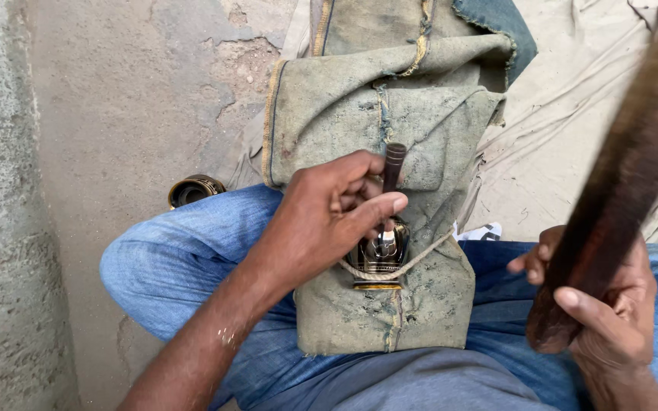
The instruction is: The person sits cross-legged and repeatedly hammers a small metal object using a wooden mallet and a metal punch. They hold the object steady with their left hand and strike the punch with their right hand throughout the clip.
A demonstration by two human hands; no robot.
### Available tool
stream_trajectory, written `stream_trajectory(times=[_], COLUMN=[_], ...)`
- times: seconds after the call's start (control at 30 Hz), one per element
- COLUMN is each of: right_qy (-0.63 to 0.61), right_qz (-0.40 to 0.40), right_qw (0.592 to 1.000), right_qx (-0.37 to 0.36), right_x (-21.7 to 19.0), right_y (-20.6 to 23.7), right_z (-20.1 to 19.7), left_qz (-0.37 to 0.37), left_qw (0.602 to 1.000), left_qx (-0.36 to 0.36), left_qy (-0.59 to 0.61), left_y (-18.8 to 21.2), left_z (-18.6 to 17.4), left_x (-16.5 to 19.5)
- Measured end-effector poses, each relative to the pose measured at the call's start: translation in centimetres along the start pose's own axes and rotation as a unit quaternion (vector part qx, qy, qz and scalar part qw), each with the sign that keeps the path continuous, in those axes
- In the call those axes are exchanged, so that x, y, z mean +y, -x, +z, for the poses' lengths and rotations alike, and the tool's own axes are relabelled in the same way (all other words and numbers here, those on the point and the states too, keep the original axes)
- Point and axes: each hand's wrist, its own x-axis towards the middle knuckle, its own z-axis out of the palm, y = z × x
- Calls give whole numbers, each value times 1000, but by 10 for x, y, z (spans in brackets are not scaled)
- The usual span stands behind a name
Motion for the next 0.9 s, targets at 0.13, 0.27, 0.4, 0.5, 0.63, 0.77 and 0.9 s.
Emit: stream_trajectory(times=[0.13,0.27,0.4,0.5,0.63,0.77,0.9], right_qy=[97,289,37,171,261,215,275], right_qz=[228,162,65,215,168,225,209], right_qw=[969,942,997,960,950,950,938], right_qx=[-7,57,32,54,35,15,-26], right_x=[11,20,26,30,34,24,6], right_y=[2,7,2,-12,-23,-34,-63], right_z=[-18,-26,-29,-37,-50,-59,-67], left_qz=[102,76,38,30,26,47,50], left_qw=[993,986,987,982,979,978,977], left_qx=[-37,-44,-78,-107,-125,-124,-129], left_qy=[-46,-143,-136,-152,-162,-161,-160], left_y=[-19,-29,-38,-45,-51,-51,-49], left_z=[7,5,0,1,1,0,-2], left_x=[4,13,20,22,20,19,19])
